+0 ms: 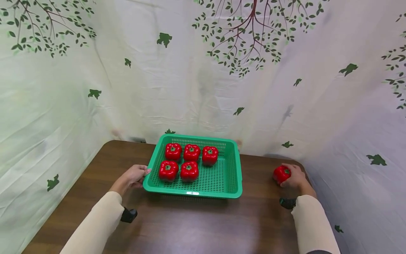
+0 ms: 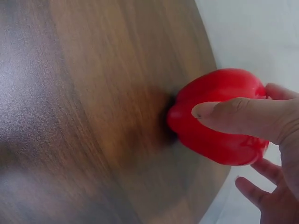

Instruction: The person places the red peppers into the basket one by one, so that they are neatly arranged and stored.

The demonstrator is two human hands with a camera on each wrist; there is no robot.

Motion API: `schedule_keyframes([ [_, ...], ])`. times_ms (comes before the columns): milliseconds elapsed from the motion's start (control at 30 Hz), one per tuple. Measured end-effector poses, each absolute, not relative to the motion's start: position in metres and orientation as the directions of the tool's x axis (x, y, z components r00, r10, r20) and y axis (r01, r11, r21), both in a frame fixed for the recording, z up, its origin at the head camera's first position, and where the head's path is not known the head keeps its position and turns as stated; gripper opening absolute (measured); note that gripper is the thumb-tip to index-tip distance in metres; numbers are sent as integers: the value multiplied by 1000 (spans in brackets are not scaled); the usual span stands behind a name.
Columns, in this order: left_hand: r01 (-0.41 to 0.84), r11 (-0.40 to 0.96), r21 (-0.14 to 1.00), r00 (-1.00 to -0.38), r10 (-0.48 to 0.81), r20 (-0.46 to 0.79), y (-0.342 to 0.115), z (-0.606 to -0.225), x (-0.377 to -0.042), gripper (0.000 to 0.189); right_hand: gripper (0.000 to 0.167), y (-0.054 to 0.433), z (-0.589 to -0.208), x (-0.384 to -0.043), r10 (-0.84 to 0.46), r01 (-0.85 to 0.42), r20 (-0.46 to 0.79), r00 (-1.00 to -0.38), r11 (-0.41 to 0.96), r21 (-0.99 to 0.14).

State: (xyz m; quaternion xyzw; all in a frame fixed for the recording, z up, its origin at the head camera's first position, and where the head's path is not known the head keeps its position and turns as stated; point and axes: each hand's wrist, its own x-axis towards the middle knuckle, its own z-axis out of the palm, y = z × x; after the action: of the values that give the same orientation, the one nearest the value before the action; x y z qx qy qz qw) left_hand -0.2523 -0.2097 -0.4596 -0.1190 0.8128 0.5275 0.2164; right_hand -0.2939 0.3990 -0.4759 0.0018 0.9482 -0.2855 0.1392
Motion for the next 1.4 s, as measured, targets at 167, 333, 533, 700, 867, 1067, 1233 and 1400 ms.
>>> schedule_keyframes([
  [167,-418,429,801,-878,36,-477,-208,-458,-253,36,99,401,-476,-292,-39,128,-288,-957,834,-538],
  [333,-415,430,801,-878,39,-476,-207,-457,-252,35,91,400,-477,-289,-17,125,-254,-967,837,-532],
  [533,-426,426,798,-874,35,-485,-209,-463,-257,39,80,403,-483,-288,-27,81,-195,-980,848,-524],
  [700,-425,427,798,-875,31,-483,-207,-459,-254,37,83,403,-485,-289,-2,120,-218,-976,830,-545],
  [867,-420,433,798,-876,36,-480,-207,-458,-253,37,85,401,-486,-287,43,169,-232,-972,814,-556],
  [1067,-421,432,797,-875,38,-483,-207,-457,-254,36,86,400,-486,-282,84,222,-248,-965,768,-601],
  [1233,-422,439,793,-874,35,-484,-207,-457,-255,37,83,401,-488,-279,79,216,-234,-969,732,-647],
  [1400,-428,441,789,-872,30,-489,-208,-457,-253,37,82,396,-489,-279,56,200,-230,-972,712,-673],
])
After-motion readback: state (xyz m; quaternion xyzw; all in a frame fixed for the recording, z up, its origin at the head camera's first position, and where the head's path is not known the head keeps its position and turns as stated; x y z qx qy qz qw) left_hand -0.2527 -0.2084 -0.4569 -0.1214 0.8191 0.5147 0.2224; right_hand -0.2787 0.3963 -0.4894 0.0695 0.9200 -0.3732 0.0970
